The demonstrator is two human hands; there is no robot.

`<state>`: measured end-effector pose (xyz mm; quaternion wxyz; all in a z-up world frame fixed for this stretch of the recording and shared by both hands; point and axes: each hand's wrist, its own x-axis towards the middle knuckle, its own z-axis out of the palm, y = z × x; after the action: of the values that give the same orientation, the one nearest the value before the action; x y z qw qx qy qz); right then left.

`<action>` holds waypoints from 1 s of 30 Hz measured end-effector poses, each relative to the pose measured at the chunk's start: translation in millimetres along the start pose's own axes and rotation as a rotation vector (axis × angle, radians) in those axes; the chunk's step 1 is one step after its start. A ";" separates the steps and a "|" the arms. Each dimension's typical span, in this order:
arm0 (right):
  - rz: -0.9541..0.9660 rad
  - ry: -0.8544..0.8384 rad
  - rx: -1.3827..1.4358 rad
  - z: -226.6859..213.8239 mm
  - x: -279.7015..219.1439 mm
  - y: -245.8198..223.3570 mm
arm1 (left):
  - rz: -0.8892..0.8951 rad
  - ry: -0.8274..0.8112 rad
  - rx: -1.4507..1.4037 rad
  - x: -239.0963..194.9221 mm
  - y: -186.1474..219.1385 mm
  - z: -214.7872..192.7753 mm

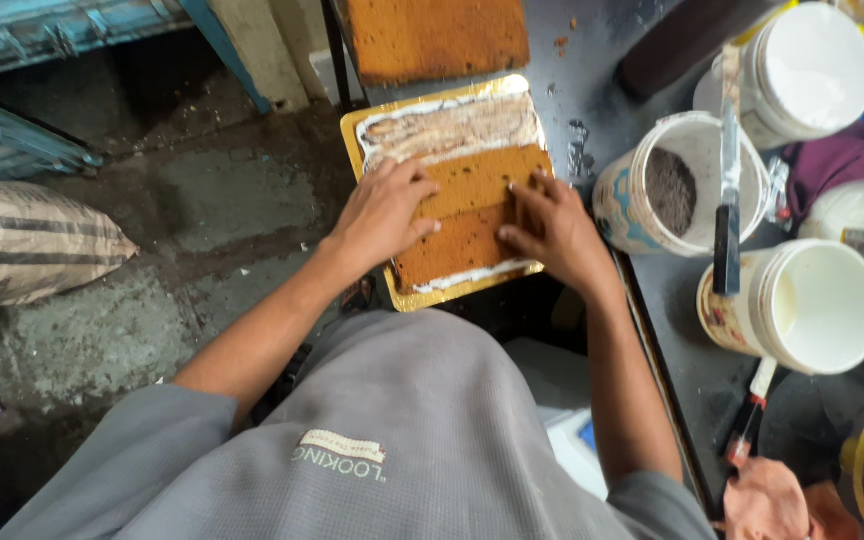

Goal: The person spreads white frosting on a rectangular cake layer using a spatula, then drizzles chocolate syrup over it. They sprinkle chocolate crumbs and spread them evenly, then place another cake layer on top and sprinkle crumbs on the second layer.

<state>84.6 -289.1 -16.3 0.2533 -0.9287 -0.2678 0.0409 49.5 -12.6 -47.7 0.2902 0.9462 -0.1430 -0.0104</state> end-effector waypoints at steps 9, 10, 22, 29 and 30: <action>0.115 0.191 0.110 9.3 -16.7 -50.0 | -0.178 0.433 -0.404 102.0 -113.0 -38.1; 0.117 0.227 0.129 15.4 -22.0 -56.7 | -0.309 0.504 -0.421 129.5 -136.3 -39.6; 0.103 0.364 0.153 28.6 -48.0 -90.7 | -0.832 0.568 -0.668 301.8 -229.9 -63.6; 0.247 0.472 0.216 33.1 -57.8 -87.3 | -0.915 0.521 -0.970 319.8 -186.6 -70.3; 0.257 0.476 0.222 33.4 -58.8 -87.3 | -0.919 0.502 -0.907 321.6 -176.8 -70.3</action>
<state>-14.3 -241.1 -5.9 0.4021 -0.9050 -0.0751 -0.1173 411.9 76.7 -66.5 0.6474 0.6699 0.3625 0.0282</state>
